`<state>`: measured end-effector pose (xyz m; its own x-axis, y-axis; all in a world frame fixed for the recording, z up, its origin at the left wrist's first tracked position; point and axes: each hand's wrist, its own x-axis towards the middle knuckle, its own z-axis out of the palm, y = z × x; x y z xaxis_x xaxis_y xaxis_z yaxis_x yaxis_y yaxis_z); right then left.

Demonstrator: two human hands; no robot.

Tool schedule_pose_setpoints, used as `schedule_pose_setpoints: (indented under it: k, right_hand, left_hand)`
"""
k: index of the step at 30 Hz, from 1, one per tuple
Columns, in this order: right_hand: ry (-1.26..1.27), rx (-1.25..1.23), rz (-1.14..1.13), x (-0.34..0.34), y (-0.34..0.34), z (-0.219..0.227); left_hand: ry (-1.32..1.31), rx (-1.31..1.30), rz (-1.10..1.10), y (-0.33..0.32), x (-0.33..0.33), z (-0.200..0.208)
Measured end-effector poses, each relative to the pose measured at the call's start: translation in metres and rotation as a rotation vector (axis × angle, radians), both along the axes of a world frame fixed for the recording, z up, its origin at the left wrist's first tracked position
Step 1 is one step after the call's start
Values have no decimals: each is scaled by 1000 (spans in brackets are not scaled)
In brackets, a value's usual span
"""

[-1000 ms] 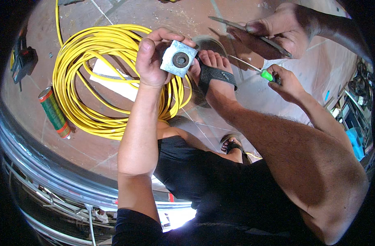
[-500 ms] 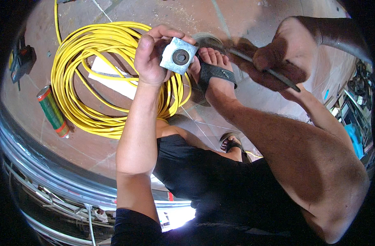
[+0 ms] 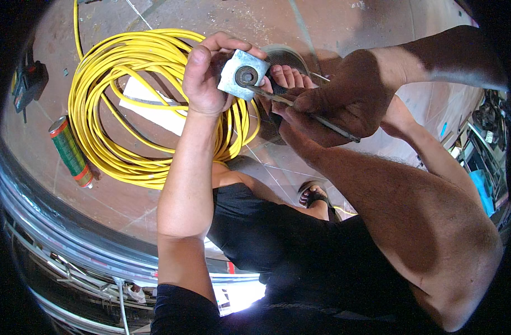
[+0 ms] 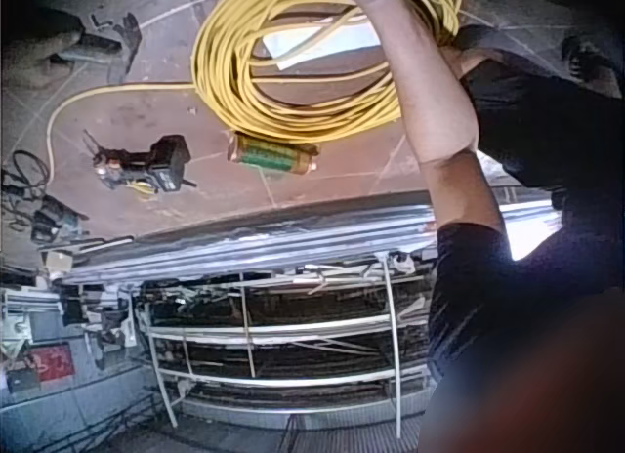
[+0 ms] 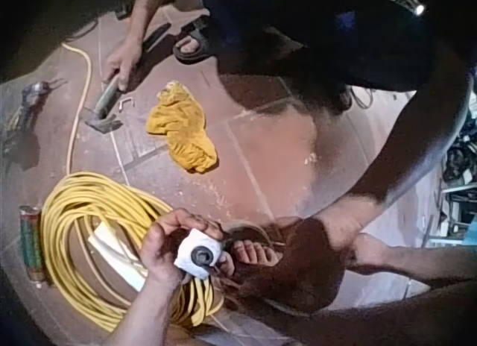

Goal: The person uses a screwdriver to tighten a screw on a small metal part, then inserts a cylindrical metal piece into the part and secures it. The person continues to adjust and tighten the assembly with the screwdriver.

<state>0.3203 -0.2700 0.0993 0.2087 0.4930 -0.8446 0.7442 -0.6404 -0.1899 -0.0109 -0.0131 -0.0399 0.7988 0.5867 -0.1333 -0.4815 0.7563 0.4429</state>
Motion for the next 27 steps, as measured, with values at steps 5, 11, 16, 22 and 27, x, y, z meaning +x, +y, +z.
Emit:
schedule_pose_setpoints:
  k: [5, 11, 16, 22, 27]
  right_hand:
    - [-6, 118, 75, -8, 5, 17]
    - [6, 35, 9, 2, -6, 4]
    - [-31, 24, 106, 11, -23, -19]
    - [-1, 64, 117, 7, -18, -7]
    - [52, 39, -16, 4, -10, -4]
  left_hand:
    - [5, -2, 11, -1, 0, -1]
    - [-23, 2, 9, 0, 0, -3]
    - [-60, -24, 11, 0, 2, -6]
    - [-12, -32, 13, -1, 2, -3]
    - [113, 61, 22, -1, 1, 0]
